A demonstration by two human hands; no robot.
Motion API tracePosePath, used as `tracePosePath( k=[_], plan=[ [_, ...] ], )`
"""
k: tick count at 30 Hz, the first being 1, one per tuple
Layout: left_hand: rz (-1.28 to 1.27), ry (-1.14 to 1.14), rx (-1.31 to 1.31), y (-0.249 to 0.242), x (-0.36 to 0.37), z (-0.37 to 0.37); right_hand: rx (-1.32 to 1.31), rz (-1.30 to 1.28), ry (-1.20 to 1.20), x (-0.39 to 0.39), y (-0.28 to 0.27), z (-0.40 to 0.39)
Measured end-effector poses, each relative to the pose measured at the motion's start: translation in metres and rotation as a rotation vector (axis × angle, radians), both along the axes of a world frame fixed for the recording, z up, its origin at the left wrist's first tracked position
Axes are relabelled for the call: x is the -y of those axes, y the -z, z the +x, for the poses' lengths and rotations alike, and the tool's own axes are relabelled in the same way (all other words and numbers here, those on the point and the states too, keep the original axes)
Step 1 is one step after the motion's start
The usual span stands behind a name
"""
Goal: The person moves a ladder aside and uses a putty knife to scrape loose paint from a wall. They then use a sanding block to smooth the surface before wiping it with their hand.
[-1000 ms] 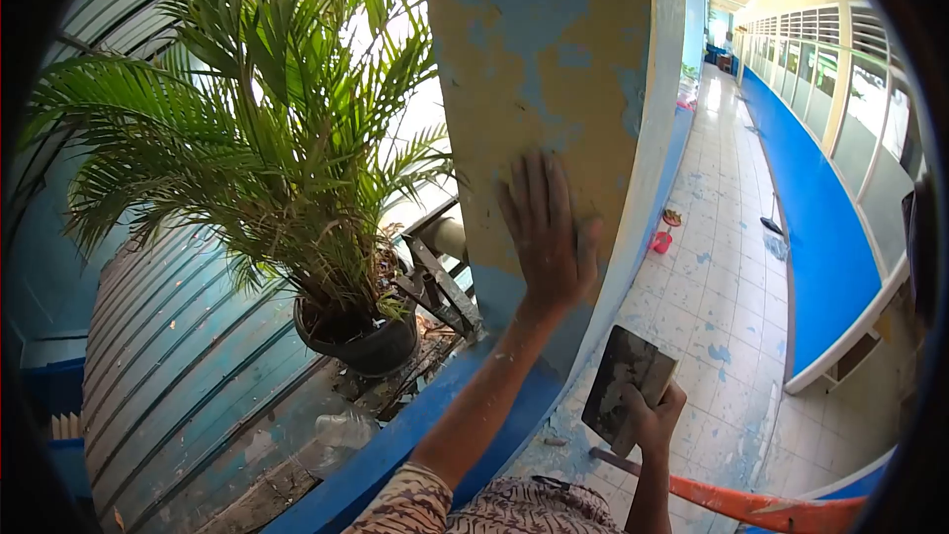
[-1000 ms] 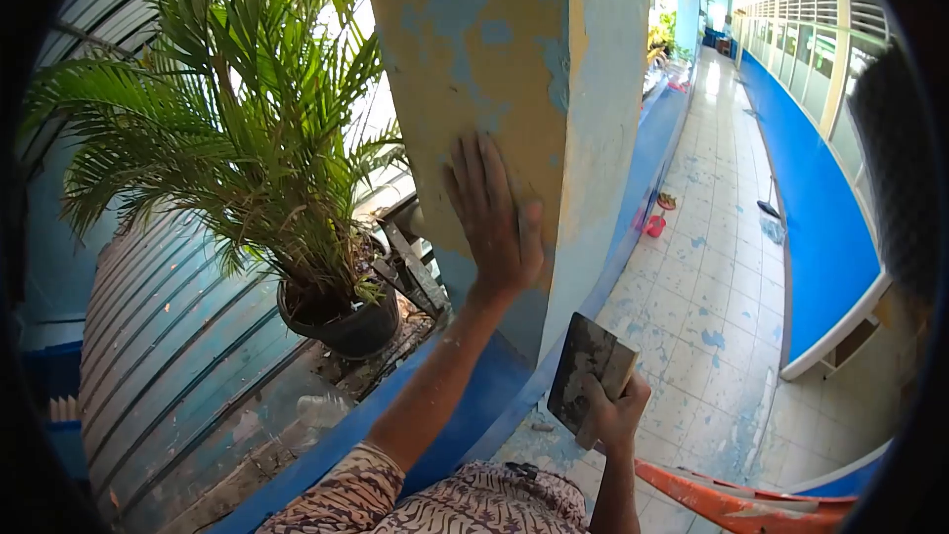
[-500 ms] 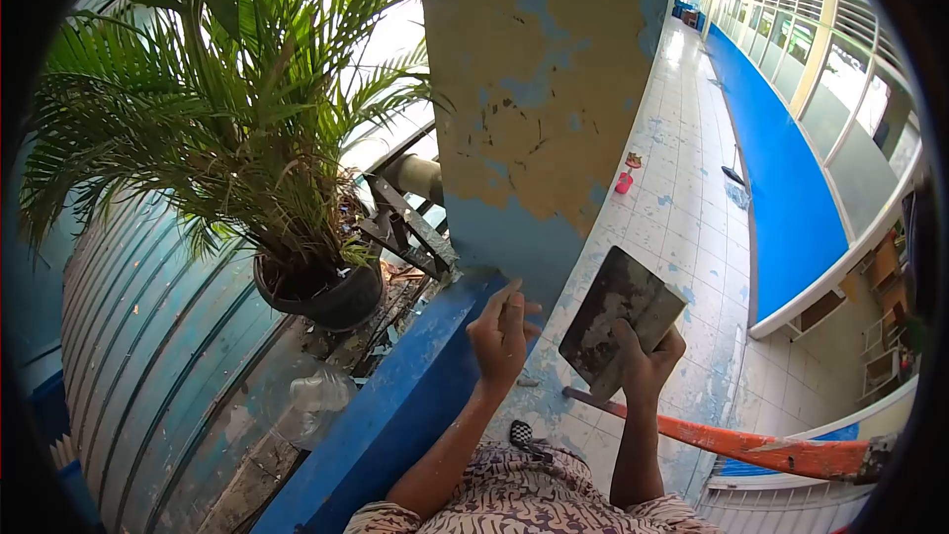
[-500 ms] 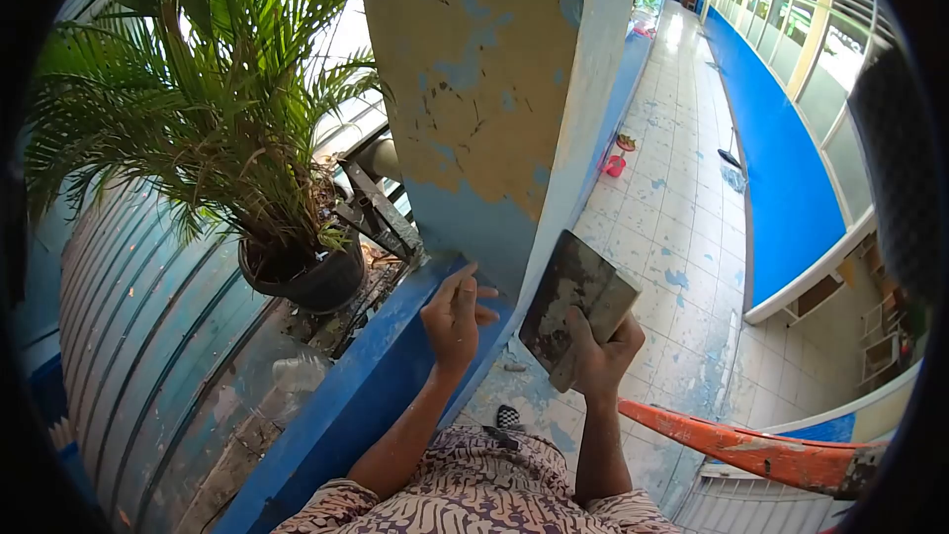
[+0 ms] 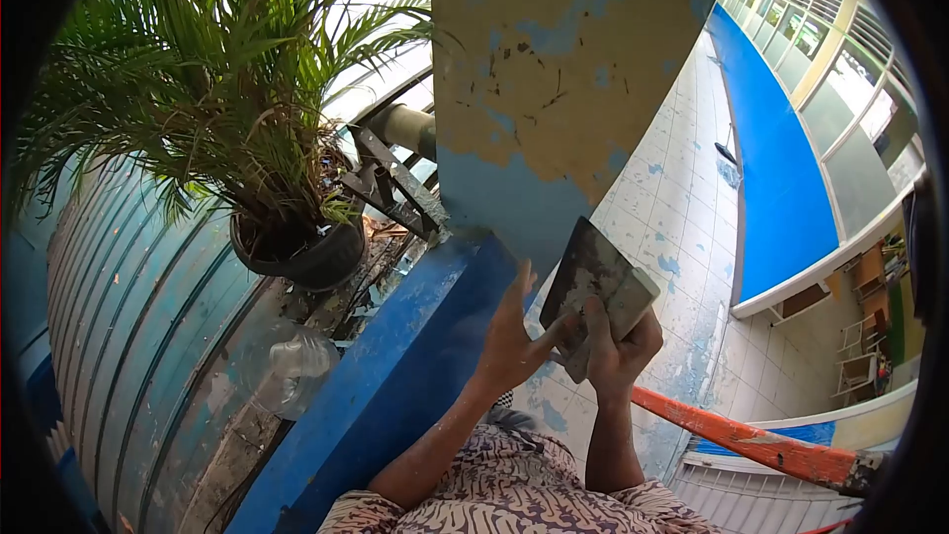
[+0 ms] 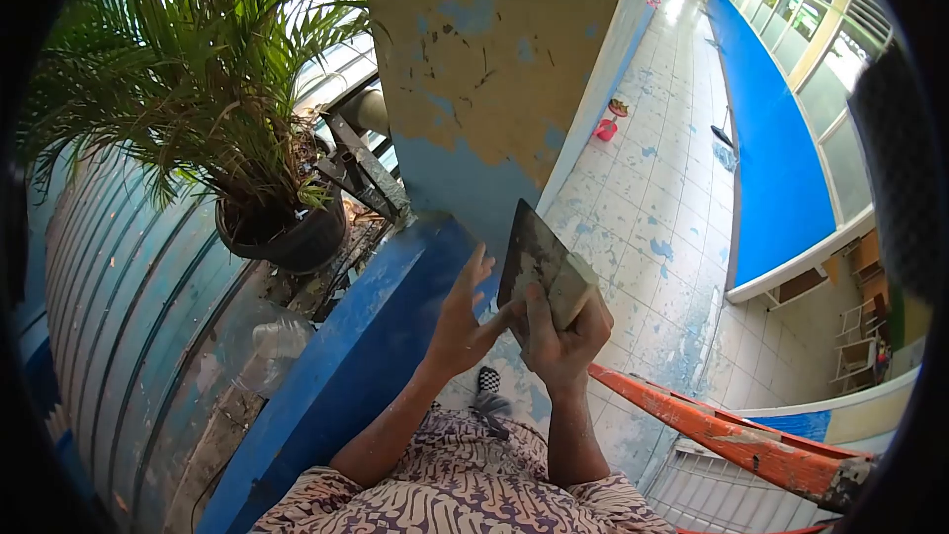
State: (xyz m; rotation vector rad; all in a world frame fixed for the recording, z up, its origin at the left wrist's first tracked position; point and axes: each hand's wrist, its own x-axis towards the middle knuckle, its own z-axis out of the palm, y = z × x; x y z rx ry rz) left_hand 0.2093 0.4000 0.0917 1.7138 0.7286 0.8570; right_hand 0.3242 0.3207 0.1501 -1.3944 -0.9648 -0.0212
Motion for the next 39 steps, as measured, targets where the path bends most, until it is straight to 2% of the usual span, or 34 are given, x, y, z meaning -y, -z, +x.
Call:
tracePosePath(
  k=[1, 3, 6, 10, 13, 14, 15, 16, 19, 21, 26, 29, 31, 34, 36, 37, 39],
  plan=[
    [-0.007, -0.007, -0.005, -0.002, 0.001, 0.001, -0.040, -0.087, -0.028, 0.001, -0.002, 0.003],
    [0.144, 0.027, 0.049, -0.006, 0.002, 0.003, -0.086, -0.180, -0.067, 0.000, -0.002, 0.005],
    [0.076, 0.113, 0.172, -0.002, 0.011, 0.008, -0.143, -0.220, -0.120, -0.001, 0.007, 0.005],
    [-0.040, 0.101, 0.126, 0.019, 0.029, 0.010, -0.186, -0.290, -0.247, 0.008, 0.030, 0.009],
    [-0.140, -0.034, 0.002, 0.025, 0.031, 0.007, -0.267, -0.329, -0.398, 0.010, 0.052, 0.019],
    [-0.246, -0.068, 0.081, 0.028, 0.027, 0.005, -0.279, -0.326, -0.402, 0.014, 0.058, 0.024],
    [-0.351, -0.103, 0.163, 0.030, 0.023, 0.004, -0.410, -0.364, -0.461, 0.016, 0.061, 0.029],
    [-0.351, -0.108, 0.155, 0.029, 0.019, 0.002, -0.540, -0.404, -0.521, 0.016, 0.062, 0.033],
    [-0.293, -0.114, 0.118, 0.026, 0.012, 0.002, -0.590, -0.374, -0.571, 0.013, 0.060, 0.045],
    [-0.270, -0.206, 0.225, 0.018, 0.015, 0.011, -0.606, -0.353, -0.635, 0.012, 0.053, 0.050],
    [-0.202, -0.330, 0.233, 0.019, 0.006, 0.029, -0.547, -0.313, -0.808, 0.010, 0.049, 0.059],
    [-0.136, -0.294, 0.151, 0.020, 0.002, 0.029, -0.513, -0.307, -0.771, 0.012, 0.044, 0.062],
    [-0.089, -0.250, 0.099, 0.023, -0.001, 0.027, -0.579, -0.349, -0.639, 0.014, 0.038, 0.062],
    [-0.176, -0.225, 0.111, 0.028, 0.001, 0.025, -0.523, -0.252, -0.496, 0.016, 0.047, 0.056],
    [-0.259, -0.146, 0.122, 0.030, -0.001, 0.022, -0.504, -0.232, -0.406, 0.014, 0.033, 0.052],
    [-0.266, -0.145, 0.137, 0.028, -0.002, 0.020, -0.368, -0.223, -0.336, 0.015, 0.030, 0.055],
    [-0.078, -0.205, 0.060, 0.022, -0.004, 0.015, -0.110, -0.212, -0.212, 0.012, 0.022, 0.054]
  ],
)
